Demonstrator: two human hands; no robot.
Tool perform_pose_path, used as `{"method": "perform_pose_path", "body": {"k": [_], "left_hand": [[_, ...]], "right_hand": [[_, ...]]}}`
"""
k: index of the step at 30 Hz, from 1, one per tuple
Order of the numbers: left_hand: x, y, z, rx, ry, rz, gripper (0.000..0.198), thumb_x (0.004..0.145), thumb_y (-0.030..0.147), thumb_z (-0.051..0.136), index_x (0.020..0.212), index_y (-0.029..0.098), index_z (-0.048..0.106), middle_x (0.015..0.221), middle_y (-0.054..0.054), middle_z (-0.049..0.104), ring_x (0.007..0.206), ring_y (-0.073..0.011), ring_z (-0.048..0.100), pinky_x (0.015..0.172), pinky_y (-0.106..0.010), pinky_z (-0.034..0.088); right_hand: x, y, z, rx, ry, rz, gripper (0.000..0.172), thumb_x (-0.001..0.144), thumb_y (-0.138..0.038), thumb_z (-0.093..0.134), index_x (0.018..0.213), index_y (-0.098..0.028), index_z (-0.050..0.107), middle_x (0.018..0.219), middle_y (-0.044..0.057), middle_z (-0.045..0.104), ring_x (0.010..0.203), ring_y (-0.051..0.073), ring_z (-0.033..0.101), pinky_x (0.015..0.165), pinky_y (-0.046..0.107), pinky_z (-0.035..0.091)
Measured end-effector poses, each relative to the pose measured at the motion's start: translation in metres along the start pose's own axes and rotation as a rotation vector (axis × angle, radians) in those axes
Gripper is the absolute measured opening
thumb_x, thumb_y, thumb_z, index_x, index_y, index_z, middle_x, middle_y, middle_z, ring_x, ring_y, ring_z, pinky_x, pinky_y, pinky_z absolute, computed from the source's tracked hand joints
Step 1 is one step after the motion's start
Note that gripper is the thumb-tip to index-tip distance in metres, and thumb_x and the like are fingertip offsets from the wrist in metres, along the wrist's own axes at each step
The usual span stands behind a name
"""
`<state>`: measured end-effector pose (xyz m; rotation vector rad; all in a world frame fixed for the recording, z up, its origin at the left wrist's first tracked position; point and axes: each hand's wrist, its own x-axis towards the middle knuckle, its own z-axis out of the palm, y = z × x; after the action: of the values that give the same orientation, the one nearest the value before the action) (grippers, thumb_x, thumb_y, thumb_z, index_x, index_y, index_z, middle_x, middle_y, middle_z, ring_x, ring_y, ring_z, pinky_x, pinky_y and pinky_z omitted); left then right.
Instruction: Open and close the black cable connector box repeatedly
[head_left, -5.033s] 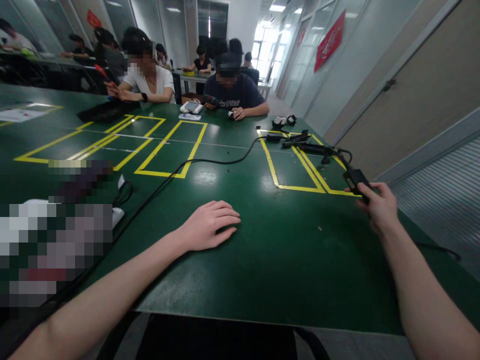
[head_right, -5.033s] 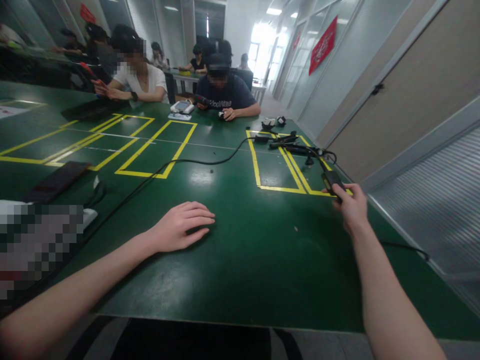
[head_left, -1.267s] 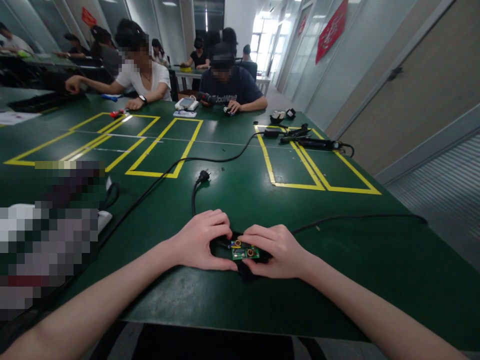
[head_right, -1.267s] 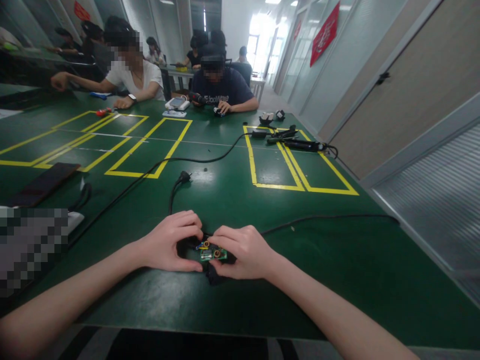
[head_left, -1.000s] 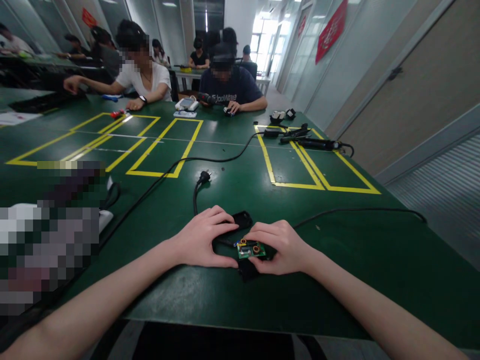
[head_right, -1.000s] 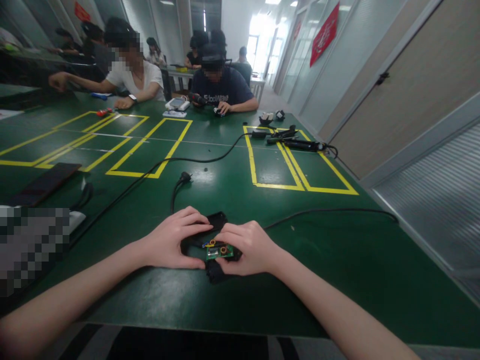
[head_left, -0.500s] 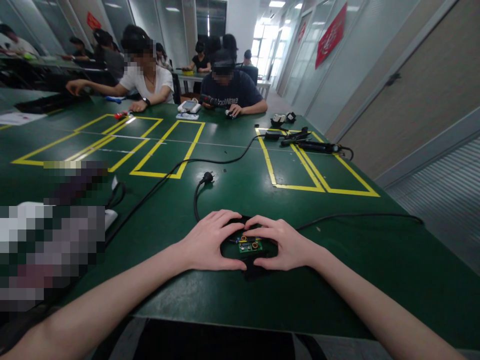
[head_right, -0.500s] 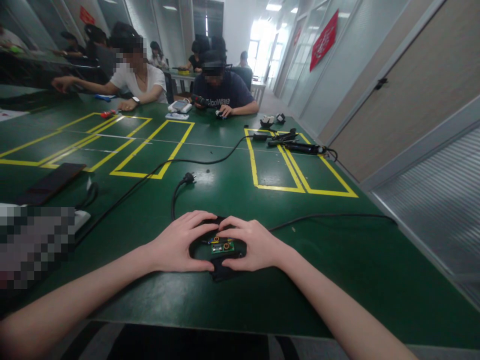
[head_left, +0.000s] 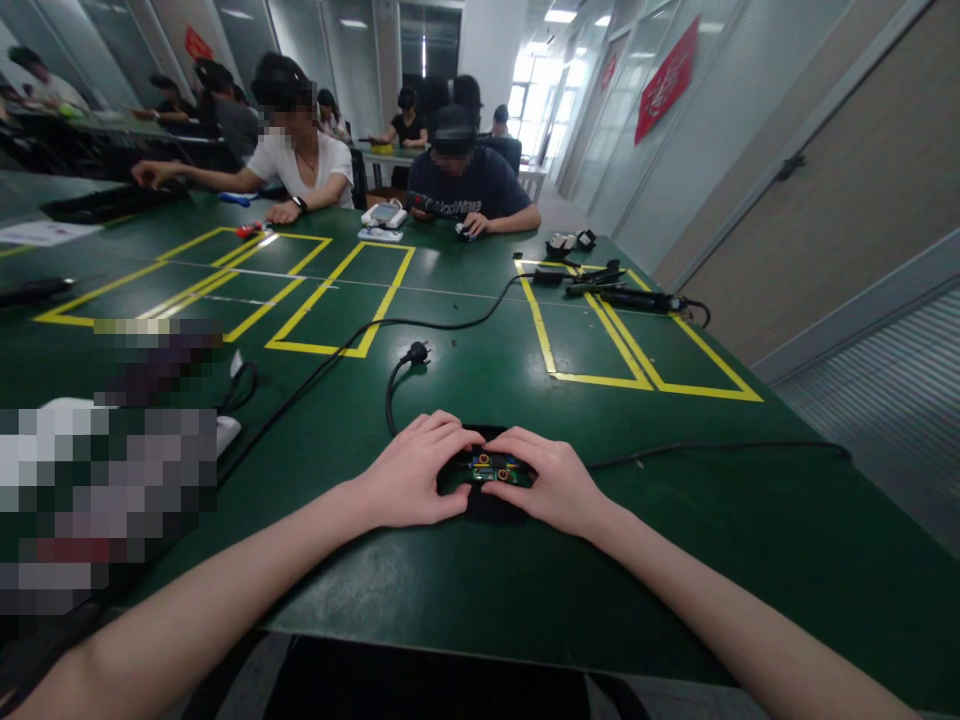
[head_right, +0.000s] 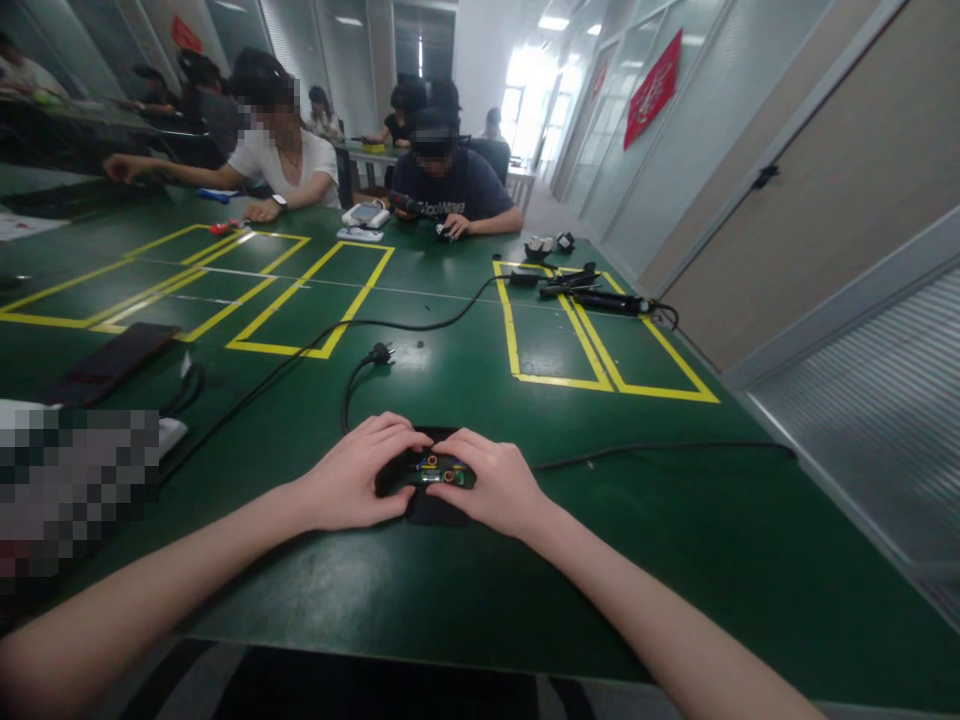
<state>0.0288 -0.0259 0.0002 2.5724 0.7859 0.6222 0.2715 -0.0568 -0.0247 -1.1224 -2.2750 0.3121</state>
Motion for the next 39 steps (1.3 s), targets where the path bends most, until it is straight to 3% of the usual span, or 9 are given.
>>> {"method": "perform_pose_path", "body": {"k": [4, 8, 11, 13, 15, 28, 35, 39], "left_hand": [[-0.001, -0.007, -0.005, -0.003, -0.003, 0.016, 0.041, 0.077, 0.020, 0.066, 0.118, 0.019, 0.063, 0.110, -0.008, 0.070, 0.109, -0.0284, 0.059, 0.096, -0.044, 0.053], [-0.002, -0.012, -0.007, 0.001, -0.004, 0.033, 0.042, 0.076, 0.019, 0.065, 0.118, 0.019, 0.064, 0.113, -0.008, 0.070, 0.110, -0.0279, 0.059, 0.098, -0.043, 0.053], [-0.003, -0.013, -0.007, -0.015, 0.000, 0.033, 0.043, 0.077, 0.019, 0.064, 0.119, 0.019, 0.064, 0.117, -0.009, 0.069, 0.111, -0.0284, 0.059, 0.099, -0.044, 0.054], [-0.003, -0.013, -0.007, -0.039, -0.002, 0.024, 0.043, 0.078, 0.021, 0.064, 0.120, 0.019, 0.064, 0.118, -0.010, 0.068, 0.112, -0.0282, 0.060, 0.100, -0.045, 0.054], [-0.004, -0.013, -0.007, -0.066, -0.012, 0.008, 0.043, 0.079, 0.022, 0.064, 0.122, 0.020, 0.063, 0.119, -0.010, 0.066, 0.112, -0.0279, 0.060, 0.100, -0.044, 0.055], [-0.001, -0.017, -0.005, 0.049, -0.024, -0.068, 0.036, 0.079, 0.028, 0.072, 0.112, 0.019, 0.063, 0.117, -0.010, 0.062, 0.108, -0.0301, 0.059, 0.097, -0.048, 0.052], [-0.002, -0.020, -0.003, 0.020, 0.012, -0.093, 0.036, 0.080, 0.024, 0.070, 0.114, 0.018, 0.061, 0.122, -0.012, 0.061, 0.113, -0.0303, 0.057, 0.103, -0.050, 0.051], [-0.003, -0.022, -0.005, -0.020, 0.019, -0.084, 0.042, 0.083, 0.031, 0.072, 0.121, 0.019, 0.061, 0.126, -0.012, 0.060, 0.117, -0.0305, 0.058, 0.105, -0.049, 0.052]], "right_hand": [[0.002, -0.007, 0.003, -0.001, 0.015, -0.028, 0.032, 0.094, -0.037, 0.073, 0.122, -0.023, 0.068, 0.114, 0.007, 0.076, 0.097, 0.021, 0.076, 0.079, 0.030, 0.061], [0.001, -0.005, -0.016, -0.013, 0.032, -0.043, 0.035, 0.097, -0.036, 0.066, 0.128, -0.021, 0.065, 0.117, 0.009, 0.075, 0.086, 0.018, 0.074, 0.072, 0.028, 0.058], [-0.001, 0.005, -0.039, -0.045, -0.061, -0.079, 0.022, 0.095, -0.033, 0.065, 0.112, -0.019, 0.069, 0.098, 0.006, 0.074, 0.069, 0.015, 0.067, 0.063, 0.027, 0.053], [-0.002, 0.013, -0.050, -0.060, -0.165, -0.131, 0.013, 0.096, -0.031, 0.064, 0.097, -0.019, 0.071, 0.086, 0.004, 0.071, 0.070, 0.016, 0.067, 0.062, 0.026, 0.050], [-0.004, 0.019, -0.055, -0.062, -0.212, -0.155, 0.018, 0.100, -0.029, 0.060, 0.091, -0.020, 0.072, 0.083, 0.004, 0.071, 0.073, 0.016, 0.068, 0.064, 0.027, 0.049], [0.001, 0.020, -0.022, -0.148, -0.083, -0.191, 0.026, 0.108, -0.030, 0.049, 0.094, -0.019, 0.067, 0.085, 0.005, 0.069, 0.074, 0.016, 0.066, 0.064, 0.026, 0.046], [-0.001, 0.021, -0.019, -0.186, -0.113, -0.126, 0.028, 0.111, -0.031, 0.041, 0.099, -0.019, 0.063, 0.089, 0.005, 0.069, 0.070, 0.015, 0.066, 0.061, 0.026, 0.045], [-0.002, 0.022, -0.017, -0.204, -0.142, -0.097, 0.025, 0.110, -0.029, 0.044, 0.101, -0.019, 0.064, 0.086, 0.005, 0.073, 0.068, 0.016, 0.069, 0.061, 0.027, 0.046]]}}
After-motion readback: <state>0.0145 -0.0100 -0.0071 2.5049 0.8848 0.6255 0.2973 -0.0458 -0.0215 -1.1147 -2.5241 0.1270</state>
